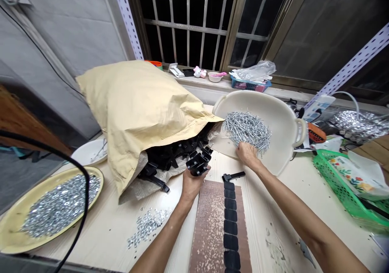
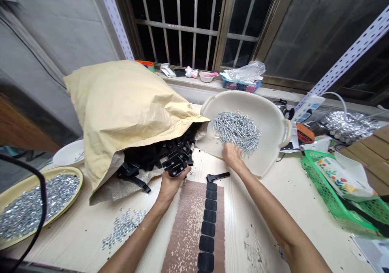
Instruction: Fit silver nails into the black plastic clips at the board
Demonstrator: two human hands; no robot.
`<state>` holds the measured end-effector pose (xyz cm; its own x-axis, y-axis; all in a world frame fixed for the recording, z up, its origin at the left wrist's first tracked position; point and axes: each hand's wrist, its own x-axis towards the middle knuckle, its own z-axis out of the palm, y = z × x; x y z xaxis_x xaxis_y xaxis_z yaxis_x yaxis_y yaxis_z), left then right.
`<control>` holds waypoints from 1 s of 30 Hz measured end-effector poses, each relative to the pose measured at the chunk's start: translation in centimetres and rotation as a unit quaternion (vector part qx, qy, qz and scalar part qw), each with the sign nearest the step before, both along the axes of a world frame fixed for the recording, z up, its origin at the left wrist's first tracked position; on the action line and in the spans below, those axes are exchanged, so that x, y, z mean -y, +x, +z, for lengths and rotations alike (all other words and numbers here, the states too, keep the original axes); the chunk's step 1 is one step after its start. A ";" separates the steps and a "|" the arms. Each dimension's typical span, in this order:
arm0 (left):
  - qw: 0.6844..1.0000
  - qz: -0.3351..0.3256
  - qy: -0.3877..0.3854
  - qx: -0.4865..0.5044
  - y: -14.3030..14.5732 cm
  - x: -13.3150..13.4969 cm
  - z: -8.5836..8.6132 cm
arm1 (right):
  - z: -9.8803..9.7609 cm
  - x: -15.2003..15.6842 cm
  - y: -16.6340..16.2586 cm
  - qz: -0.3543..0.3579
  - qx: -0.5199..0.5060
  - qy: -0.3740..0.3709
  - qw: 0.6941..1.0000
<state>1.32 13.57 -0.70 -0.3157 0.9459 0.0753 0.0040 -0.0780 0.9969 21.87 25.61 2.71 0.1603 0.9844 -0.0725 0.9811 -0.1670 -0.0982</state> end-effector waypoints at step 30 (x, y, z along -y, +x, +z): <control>0.998 -0.029 -0.026 0.045 -0.7 -0.3 0.9 | 5.6 9.3 -7.1 0.386 -0.331 0.262 0.820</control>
<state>0.59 13.88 0.16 -0.2629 0.9648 -0.0012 -0.0889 -0.0230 0.9958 14.81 16.27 8.28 -0.4288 0.6975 0.5741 0.4767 0.7145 -0.5121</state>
